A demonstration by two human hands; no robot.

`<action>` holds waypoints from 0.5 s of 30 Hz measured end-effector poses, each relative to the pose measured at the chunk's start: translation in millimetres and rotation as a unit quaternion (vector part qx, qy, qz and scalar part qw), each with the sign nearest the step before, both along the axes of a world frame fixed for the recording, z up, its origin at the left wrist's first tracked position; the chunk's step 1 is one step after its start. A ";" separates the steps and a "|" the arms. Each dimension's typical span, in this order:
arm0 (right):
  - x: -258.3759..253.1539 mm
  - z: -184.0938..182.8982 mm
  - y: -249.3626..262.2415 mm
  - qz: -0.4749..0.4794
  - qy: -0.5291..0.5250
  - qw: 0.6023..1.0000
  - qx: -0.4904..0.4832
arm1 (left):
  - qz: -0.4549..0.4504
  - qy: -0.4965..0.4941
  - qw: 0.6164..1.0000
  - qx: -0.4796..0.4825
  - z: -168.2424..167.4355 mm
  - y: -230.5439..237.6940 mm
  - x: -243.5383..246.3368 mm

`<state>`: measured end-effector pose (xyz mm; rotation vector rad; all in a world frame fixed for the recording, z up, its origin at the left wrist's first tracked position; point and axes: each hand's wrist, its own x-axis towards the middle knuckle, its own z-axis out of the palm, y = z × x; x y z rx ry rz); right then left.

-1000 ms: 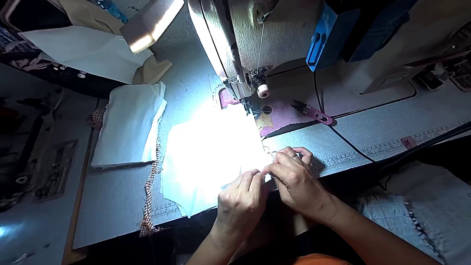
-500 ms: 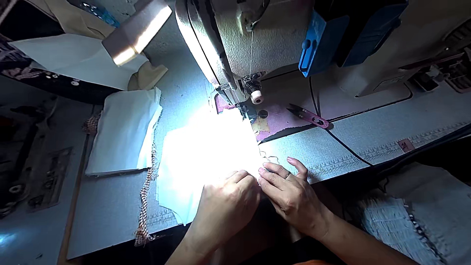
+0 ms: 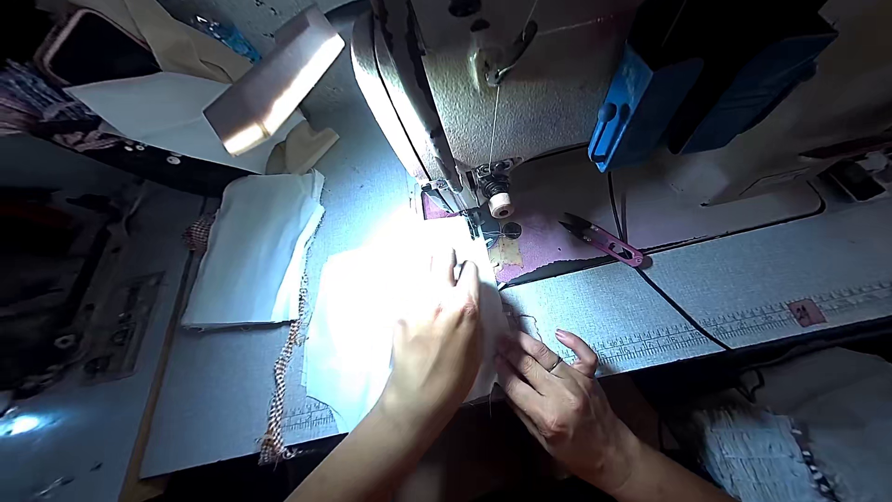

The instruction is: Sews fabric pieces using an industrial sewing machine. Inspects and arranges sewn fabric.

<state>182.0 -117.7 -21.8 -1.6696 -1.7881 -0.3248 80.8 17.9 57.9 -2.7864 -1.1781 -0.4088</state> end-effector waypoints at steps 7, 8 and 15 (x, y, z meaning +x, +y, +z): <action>-0.5 -5.7 -2.2 -0.001 0.000 1.000 0.005 | -0.129 -0.093 0.987 -0.028 -40.7 43.0 -5.0; -0.5 -5.7 -2.7 0.002 0.002 1.000 0.006 | -0.141 -0.089 0.986 -0.023 -41.8 44.9 -7.3; 1.8 -4.1 -2.8 0.018 -0.002 1.000 0.000 | -0.183 -0.093 0.977 -0.055 -48.3 53.5 -15.4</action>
